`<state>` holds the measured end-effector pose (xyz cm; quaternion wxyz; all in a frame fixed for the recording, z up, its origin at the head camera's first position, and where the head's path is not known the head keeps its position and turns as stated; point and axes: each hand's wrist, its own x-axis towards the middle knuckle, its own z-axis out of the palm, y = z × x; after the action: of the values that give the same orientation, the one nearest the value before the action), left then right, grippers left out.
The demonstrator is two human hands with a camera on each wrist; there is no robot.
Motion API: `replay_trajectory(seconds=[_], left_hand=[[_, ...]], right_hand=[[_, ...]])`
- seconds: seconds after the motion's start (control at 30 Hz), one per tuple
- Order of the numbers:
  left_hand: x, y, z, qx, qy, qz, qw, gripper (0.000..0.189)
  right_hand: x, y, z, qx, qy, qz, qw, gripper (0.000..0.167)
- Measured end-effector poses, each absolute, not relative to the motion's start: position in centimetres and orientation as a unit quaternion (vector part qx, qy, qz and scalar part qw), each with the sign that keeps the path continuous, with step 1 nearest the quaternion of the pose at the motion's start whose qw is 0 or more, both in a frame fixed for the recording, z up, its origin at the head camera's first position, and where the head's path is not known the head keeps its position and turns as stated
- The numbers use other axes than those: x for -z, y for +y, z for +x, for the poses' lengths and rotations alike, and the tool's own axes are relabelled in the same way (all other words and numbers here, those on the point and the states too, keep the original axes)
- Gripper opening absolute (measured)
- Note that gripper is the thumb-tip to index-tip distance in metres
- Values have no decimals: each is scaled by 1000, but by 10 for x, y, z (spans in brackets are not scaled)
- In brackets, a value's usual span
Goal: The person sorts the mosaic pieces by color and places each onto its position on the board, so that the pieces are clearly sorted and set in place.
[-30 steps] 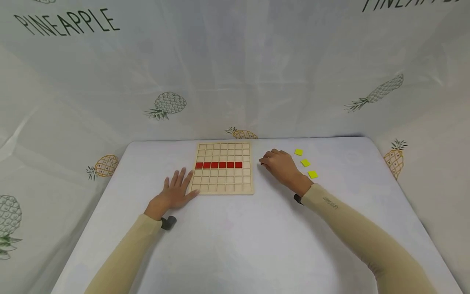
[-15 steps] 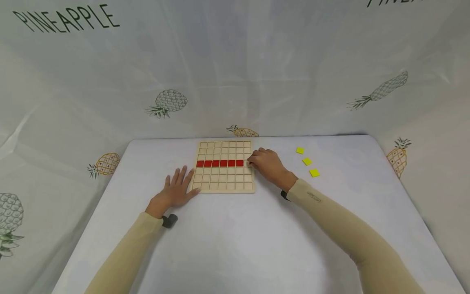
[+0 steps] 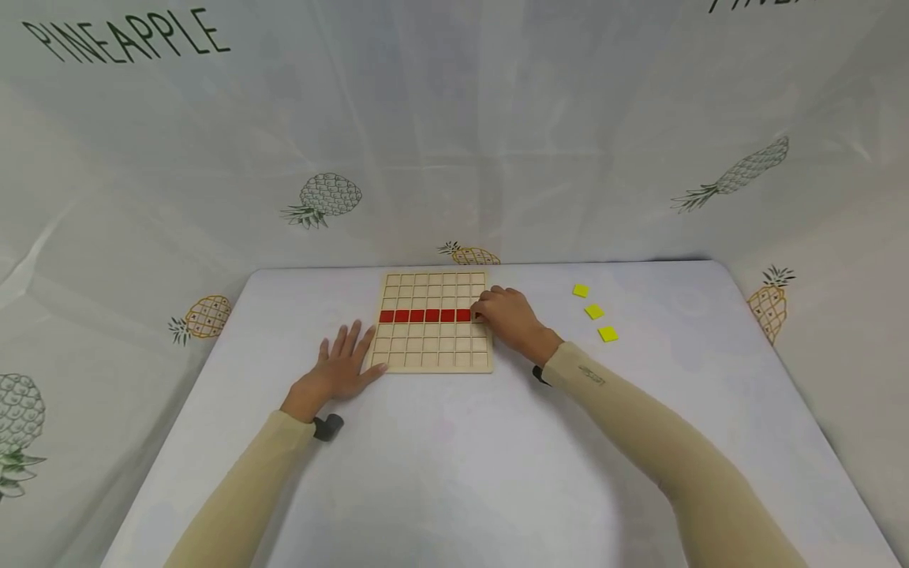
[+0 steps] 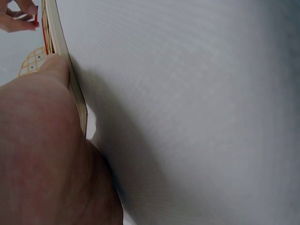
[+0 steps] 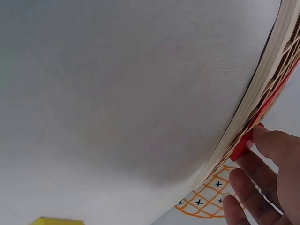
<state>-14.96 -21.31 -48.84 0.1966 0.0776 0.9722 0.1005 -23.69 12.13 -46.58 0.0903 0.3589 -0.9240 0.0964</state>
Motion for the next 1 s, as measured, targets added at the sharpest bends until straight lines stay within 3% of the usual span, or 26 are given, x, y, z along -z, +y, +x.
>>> replay_trajectory(seconds=[0.47,0.63,1.0], left_hand=[[479,-210,-147,-91,971,71,211,86],[478,-208,-148,-83,971,72,212,86],[492,-212,-150,-83,973,70,202,87]], right_hand=[[469,112,-242,-85,-936,339,50,20],[470,116,-237,-87,-935,340,55,19],[464,149,-218,-73,-944,316,67,34]])
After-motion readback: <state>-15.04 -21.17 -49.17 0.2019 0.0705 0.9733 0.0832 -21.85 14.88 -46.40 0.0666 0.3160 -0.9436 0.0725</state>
